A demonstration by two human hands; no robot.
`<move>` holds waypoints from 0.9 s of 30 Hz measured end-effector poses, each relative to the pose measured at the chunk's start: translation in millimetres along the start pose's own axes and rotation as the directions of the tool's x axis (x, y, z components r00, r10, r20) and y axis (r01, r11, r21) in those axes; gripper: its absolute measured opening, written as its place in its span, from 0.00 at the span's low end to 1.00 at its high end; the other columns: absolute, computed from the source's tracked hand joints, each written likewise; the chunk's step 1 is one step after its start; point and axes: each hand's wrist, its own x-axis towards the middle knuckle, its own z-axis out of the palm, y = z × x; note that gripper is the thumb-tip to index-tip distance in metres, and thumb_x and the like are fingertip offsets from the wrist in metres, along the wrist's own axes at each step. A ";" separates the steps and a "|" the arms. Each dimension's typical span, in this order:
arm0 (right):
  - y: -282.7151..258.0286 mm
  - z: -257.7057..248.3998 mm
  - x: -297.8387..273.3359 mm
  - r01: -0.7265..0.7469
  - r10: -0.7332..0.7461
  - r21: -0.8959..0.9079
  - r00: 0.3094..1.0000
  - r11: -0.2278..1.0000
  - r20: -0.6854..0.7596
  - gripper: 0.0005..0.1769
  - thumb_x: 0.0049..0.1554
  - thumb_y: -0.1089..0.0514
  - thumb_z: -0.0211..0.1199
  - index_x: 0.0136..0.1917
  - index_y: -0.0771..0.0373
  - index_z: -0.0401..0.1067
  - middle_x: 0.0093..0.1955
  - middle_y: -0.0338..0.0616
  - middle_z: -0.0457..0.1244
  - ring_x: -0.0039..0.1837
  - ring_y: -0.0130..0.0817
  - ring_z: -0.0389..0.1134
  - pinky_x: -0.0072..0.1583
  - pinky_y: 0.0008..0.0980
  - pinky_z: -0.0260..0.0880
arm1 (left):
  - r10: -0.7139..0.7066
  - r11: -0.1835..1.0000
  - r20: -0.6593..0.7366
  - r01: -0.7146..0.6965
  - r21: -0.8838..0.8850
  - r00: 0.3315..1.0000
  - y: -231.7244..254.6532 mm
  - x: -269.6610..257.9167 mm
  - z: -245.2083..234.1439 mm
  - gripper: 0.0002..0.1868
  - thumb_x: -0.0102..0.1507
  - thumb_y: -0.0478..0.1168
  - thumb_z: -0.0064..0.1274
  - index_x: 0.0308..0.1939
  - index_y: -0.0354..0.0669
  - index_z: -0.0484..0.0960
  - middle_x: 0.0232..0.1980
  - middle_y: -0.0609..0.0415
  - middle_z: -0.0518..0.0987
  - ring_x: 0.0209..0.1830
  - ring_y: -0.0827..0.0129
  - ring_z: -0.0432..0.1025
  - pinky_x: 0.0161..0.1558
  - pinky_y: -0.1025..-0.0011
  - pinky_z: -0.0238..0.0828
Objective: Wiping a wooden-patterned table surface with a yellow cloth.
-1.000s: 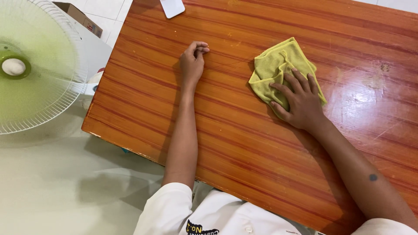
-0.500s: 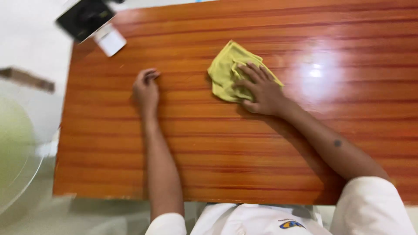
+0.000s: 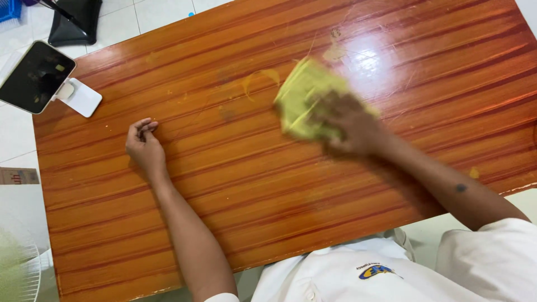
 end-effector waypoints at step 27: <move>100.7 22.1 -36.4 -0.615 0.615 -0.153 0.787 0.774 -0.048 0.38 0.67 0.29 0.39 0.80 0.52 0.55 0.86 0.62 0.35 0.84 0.67 0.29 0.77 0.70 0.28 | 0.084 0.958 0.260 -0.150 0.243 0.962 43.3 -32.7 43.5 0.10 0.71 0.32 0.48 0.47 0.44 0.86 0.50 0.56 0.83 0.54 0.65 0.75 0.58 0.64 0.74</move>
